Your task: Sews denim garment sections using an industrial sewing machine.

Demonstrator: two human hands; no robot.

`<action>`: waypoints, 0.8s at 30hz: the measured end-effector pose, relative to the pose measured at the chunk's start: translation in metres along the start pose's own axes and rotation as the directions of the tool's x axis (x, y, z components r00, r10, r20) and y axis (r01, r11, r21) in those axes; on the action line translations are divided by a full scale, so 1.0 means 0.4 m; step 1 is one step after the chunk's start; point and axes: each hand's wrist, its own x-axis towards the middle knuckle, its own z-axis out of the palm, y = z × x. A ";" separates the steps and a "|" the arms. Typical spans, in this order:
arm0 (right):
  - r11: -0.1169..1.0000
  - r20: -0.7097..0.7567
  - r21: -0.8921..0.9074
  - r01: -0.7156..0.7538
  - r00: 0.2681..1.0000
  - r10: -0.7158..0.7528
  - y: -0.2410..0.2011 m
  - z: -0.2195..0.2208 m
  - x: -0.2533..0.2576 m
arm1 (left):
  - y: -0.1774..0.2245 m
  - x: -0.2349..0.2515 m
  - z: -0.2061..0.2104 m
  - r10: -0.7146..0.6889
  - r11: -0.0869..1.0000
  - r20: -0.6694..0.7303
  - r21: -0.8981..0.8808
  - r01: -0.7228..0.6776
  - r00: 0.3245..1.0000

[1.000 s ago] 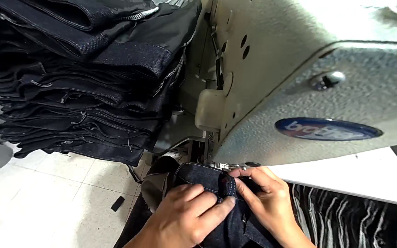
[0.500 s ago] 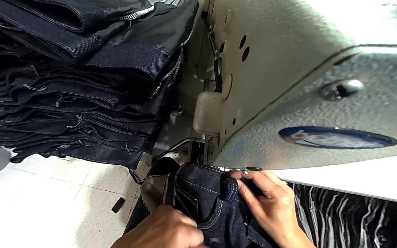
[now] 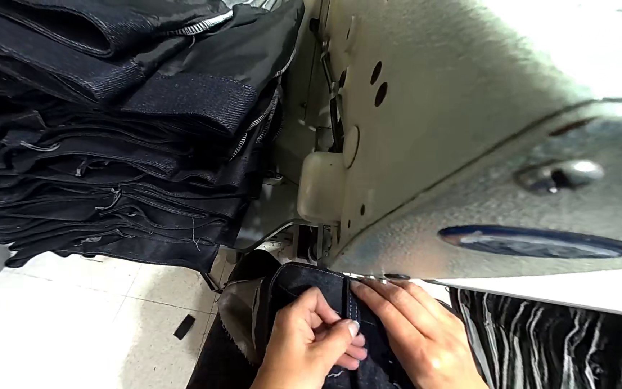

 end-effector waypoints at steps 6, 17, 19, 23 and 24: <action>0.998 0.112 -0.058 -0.025 0.993 0.031 -0.015 -0.028 0.005 | -0.035 0.008 -0.037 0.481 0.562 0.150 0.704 -0.435 0.864; 0.841 0.194 0.402 -0.362 0.931 0.309 0.067 -0.004 -0.042 | -0.048 0.115 -0.138 0.617 -0.189 0.665 0.644 -0.741 0.421; 0.797 0.216 0.410 -0.443 0.897 0.387 0.083 0.007 -0.058 | -0.050 0.112 -0.127 0.631 -0.163 0.635 0.670 -0.724 0.445; 0.859 0.113 0.350 -0.375 0.927 0.358 0.112 0.002 -0.035 | -0.053 0.097 -0.088 0.654 -0.175 0.572 0.751 -0.637 0.495; 0.872 0.106 0.346 -0.347 0.938 0.331 0.118 -0.002 -0.028 | -0.051 0.092 -0.081 0.654 -0.183 0.563 0.765 -0.617 0.504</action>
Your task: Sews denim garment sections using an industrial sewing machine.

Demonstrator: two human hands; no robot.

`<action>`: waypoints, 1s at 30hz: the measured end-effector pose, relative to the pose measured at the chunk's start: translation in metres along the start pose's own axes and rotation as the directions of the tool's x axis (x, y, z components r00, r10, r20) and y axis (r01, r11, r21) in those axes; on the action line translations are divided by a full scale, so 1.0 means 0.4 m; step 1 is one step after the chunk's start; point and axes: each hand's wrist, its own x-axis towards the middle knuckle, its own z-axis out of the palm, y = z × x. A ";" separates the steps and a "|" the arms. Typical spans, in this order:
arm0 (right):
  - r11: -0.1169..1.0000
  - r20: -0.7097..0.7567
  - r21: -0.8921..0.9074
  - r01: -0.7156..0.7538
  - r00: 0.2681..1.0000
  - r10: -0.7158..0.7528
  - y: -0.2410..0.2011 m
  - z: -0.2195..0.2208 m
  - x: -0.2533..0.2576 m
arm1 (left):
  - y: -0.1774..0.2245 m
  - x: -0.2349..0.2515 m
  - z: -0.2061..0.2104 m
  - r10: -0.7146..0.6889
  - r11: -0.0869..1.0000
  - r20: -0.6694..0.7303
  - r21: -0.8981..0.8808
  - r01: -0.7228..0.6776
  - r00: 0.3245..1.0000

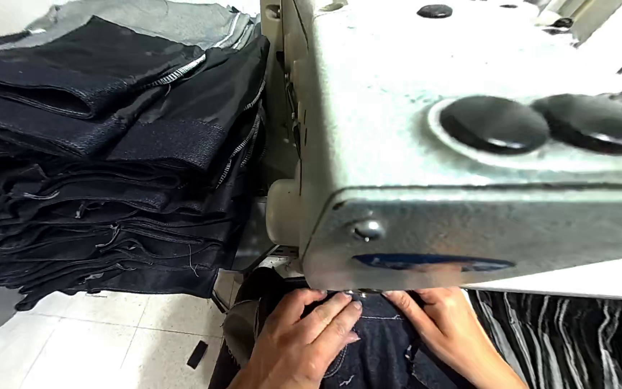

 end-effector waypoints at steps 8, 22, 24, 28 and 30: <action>0.999 0.052 0.042 0.034 0.998 -0.036 0.008 -0.009 0.008 | 0.011 0.002 -0.013 -0.013 1.000 0.037 0.014 0.012 0.999; 0.998 0.040 -0.017 0.063 0.997 -0.062 0.003 -0.024 0.013 | -0.030 -0.007 -0.057 -0.045 0.944 0.036 -0.326 0.054 0.998; 0.998 0.045 -0.021 0.060 0.997 -0.059 0.002 -0.025 0.015 | -0.050 -0.004 -0.082 -0.057 0.944 0.012 -0.325 0.058 0.998; 0.996 0.032 -0.069 0.058 0.998 -0.056 -0.011 -0.024 0.022 | -0.096 0.003 -0.129 -0.151 0.951 -0.024 -0.275 0.138 0.988; 0.994 0.024 -0.094 0.059 0.998 -0.057 -0.013 -0.021 0.021 | -0.118 0.003 -0.145 -0.190 0.948 -0.027 -0.265 0.176 0.981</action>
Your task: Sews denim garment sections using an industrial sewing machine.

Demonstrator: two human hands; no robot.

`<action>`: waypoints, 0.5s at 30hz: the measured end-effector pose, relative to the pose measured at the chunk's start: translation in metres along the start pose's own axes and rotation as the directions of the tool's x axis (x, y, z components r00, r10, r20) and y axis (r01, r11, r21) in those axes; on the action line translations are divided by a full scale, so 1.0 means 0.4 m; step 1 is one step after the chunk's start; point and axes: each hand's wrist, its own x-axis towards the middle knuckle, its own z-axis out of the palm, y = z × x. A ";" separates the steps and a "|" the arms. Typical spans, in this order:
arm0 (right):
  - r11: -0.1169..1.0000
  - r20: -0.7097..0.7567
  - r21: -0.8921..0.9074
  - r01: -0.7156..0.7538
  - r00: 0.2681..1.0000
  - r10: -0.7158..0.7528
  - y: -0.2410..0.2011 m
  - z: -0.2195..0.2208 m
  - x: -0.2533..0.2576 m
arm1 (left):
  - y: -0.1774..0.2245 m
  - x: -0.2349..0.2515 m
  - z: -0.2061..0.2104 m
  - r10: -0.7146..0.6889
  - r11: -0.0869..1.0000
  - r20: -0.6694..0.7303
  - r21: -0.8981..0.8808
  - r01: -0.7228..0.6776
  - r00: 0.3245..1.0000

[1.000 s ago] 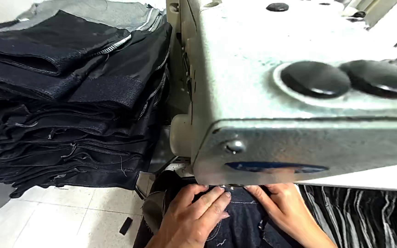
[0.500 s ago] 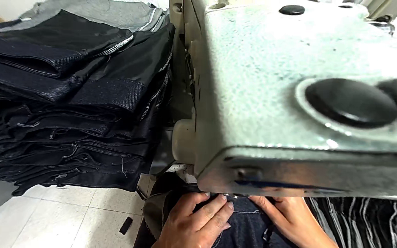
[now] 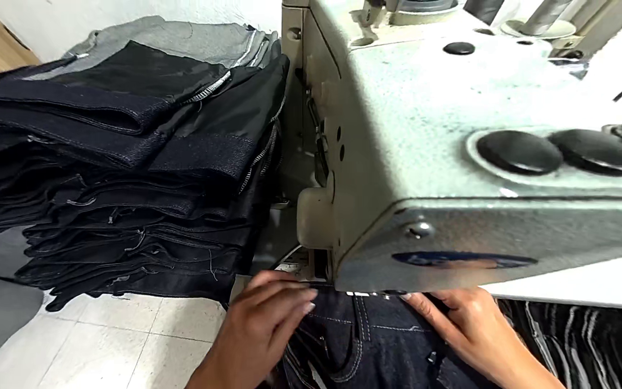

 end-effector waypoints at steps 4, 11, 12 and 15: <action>0.999 -0.006 -0.047 -0.003 1.000 0.002 -0.003 0.011 -0.004 | -0.023 0.009 -0.009 -0.062 0.998 0.002 0.019 0.062 0.998; 0.999 0.009 -0.012 -0.043 0.999 0.044 0.009 0.027 -0.013 | 0.003 0.053 0.061 -0.327 0.943 0.167 -0.005 0.332 0.930; 0.998 0.022 0.015 -0.062 0.998 0.061 0.010 0.027 -0.014 | 0.006 0.060 0.072 -0.383 0.915 0.233 -0.039 0.402 0.894; 0.987 0.067 0.099 -0.126 0.991 0.120 0.013 0.027 -0.021 | -0.005 0.066 0.107 -0.405 0.875 0.340 -0.124 0.467 0.849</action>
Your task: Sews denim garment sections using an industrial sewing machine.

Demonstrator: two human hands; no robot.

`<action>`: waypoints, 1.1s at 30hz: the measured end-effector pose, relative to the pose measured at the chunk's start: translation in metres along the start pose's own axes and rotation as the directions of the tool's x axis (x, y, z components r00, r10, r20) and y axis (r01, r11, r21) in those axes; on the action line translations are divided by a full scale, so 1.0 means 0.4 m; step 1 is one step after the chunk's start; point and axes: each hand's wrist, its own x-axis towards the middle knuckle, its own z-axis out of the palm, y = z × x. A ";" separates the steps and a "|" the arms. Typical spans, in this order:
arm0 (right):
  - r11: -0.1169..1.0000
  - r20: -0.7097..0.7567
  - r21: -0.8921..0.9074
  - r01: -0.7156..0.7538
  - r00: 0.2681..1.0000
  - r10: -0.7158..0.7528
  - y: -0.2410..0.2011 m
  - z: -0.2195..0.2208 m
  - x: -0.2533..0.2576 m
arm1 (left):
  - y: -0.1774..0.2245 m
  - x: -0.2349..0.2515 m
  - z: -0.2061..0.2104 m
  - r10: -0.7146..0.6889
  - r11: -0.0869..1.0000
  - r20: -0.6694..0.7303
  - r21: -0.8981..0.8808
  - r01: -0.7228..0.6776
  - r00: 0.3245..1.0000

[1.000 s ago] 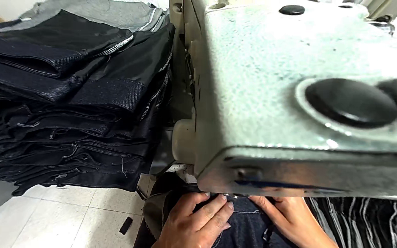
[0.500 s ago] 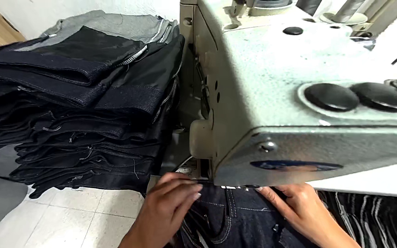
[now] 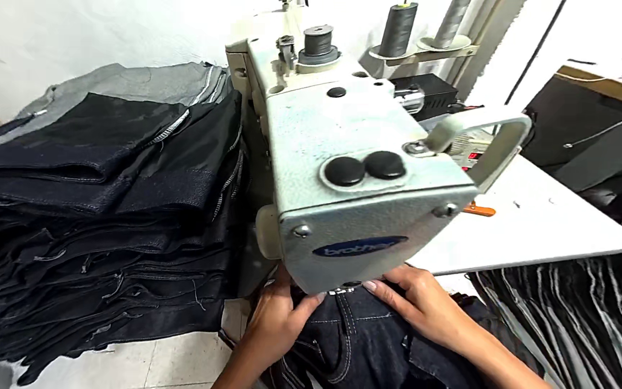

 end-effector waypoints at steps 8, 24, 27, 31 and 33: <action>0.999 -0.163 -0.031 0.043 0.985 -0.047 -0.006 0.004 0.080 | 0.039 0.042 -0.003 -0.122 0.992 -0.040 0.024 0.123 0.992; 0.997 -0.153 0.023 0.069 0.986 -0.065 -0.004 -0.015 0.107 | 0.103 0.093 -0.040 -0.447 0.842 0.164 0.410 0.351 0.879; 0.998 -0.140 0.050 0.050 0.989 -0.043 -0.013 -0.021 0.099 | 0.100 0.093 -0.048 -0.459 0.828 0.184 0.441 0.345 0.869; 0.998 -0.118 0.057 0.004 0.993 0.003 -0.016 -0.020 0.093 | 0.092 0.091 -0.068 -0.457 0.830 0.207 0.450 0.330 0.865; 0.999 -0.109 0.051 -0.018 0.994 0.024 -0.010 -0.020 0.093 | 0.063 0.069 -0.062 -0.327 0.891 0.156 0.380 0.249 0.932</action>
